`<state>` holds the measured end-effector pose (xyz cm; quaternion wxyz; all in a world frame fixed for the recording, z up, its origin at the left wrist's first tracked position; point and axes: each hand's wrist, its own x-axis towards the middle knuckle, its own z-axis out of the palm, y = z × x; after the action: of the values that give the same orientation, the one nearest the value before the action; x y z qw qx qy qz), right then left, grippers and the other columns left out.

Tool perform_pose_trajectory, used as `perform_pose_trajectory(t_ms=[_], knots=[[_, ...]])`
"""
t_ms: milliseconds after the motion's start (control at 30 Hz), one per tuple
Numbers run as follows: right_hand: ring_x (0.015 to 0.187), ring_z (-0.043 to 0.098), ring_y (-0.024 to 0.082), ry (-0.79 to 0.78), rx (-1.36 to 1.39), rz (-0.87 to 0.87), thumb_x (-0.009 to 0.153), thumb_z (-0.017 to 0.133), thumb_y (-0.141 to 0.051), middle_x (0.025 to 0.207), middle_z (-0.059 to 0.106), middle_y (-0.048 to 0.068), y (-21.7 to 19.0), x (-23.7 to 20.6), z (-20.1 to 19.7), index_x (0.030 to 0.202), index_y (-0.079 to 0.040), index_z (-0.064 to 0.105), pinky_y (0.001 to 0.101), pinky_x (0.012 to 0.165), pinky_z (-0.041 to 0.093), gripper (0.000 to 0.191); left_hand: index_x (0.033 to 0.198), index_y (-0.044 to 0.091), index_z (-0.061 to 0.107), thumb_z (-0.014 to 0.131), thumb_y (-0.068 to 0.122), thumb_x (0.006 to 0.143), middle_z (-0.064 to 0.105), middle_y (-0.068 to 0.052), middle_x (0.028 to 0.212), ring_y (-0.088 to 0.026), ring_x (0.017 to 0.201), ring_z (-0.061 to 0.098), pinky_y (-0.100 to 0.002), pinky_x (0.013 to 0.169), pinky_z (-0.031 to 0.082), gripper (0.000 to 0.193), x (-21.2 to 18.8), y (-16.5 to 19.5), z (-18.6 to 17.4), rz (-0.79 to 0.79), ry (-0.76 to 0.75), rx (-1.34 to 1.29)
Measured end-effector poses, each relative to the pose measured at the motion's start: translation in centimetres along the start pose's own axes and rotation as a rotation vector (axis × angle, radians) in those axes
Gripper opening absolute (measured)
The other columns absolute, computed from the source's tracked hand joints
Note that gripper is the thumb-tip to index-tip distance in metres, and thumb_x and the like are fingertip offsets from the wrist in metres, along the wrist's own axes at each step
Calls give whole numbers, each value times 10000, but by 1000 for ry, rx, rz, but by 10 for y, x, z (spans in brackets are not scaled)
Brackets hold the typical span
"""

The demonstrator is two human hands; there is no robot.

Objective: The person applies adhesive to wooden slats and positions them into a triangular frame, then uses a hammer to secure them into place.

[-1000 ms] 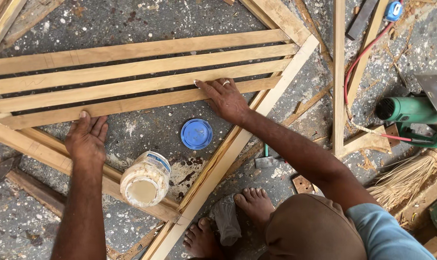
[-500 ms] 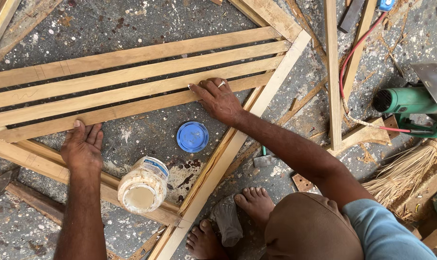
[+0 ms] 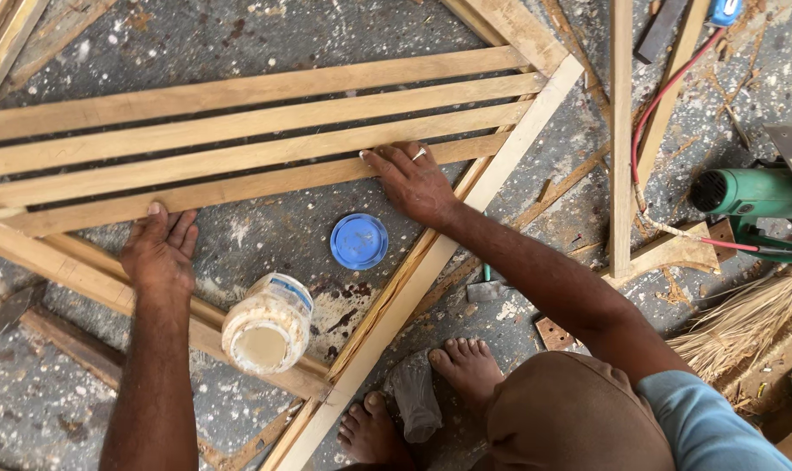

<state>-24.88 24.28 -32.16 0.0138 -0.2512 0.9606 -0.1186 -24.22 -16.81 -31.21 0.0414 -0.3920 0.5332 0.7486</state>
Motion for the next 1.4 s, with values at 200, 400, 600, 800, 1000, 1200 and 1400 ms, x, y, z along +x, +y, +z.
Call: perform_pose_trajectory(t_ms=[200,400,600,800,1000,1200,1400], knots=[[1294,540,369,39,120,52,954,709,-129,1391,575,205,-16,-19,-23,1499,-86,516,576,1063,441,580,1233,76,552,689,283,951,720,-138,1097,-292,1022,724,-411,952,550,375,5,-3,-22,-36,-29,-89],[1165,663,340,34,484,-91,969,698,-48,1296,676,195,-47,-35,-76,1436,-84,612,469,976,560,476,1349,6,584,560,146,1089,713,-183,1225,-261,1113,713,-381,973,640,296,-83,0,-101,784,-255,503],[1053,744,264,-183,868,-349,994,704,-128,1207,750,153,-125,-48,-97,1493,-177,561,396,971,628,521,1534,-74,149,1031,474,509,293,-339,1559,-452,1457,305,-570,1200,271,1459,-193,-52,-109,594,-373,1097],[828,714,331,-392,271,-462,911,697,-223,1027,735,183,-214,-62,-126,1560,-133,391,490,824,586,723,1582,5,229,1024,413,535,379,-270,1572,-428,1482,374,-534,1256,321,1377,-204,-90,-73,808,-242,896],[850,722,353,-328,127,-455,886,667,-195,1050,702,227,-228,-89,-141,1538,-72,348,558,887,550,737,1542,90,377,1048,412,511,461,-184,1512,-374,1379,462,-553,1119,374,1271,-217,-82,-70,1240,-237,980],[841,720,353,-456,69,-399,903,636,-159,1046,708,217,-239,-118,-153,1583,-30,317,549,875,568,762,1530,138,413,1038,510,452,419,-179,1472,-365,1340,428,-606,1050,344,1300,-231,-69,-81,1313,-171,1227],[783,744,300,-338,285,-476,912,672,-163,1044,753,196,-240,-143,-148,1365,-127,627,456,638,620,457,1511,38,399,1044,466,389,425,-235,1441,-413,1344,398,-638,1138,269,1363,-240,-52,-88,901,15,1161]])
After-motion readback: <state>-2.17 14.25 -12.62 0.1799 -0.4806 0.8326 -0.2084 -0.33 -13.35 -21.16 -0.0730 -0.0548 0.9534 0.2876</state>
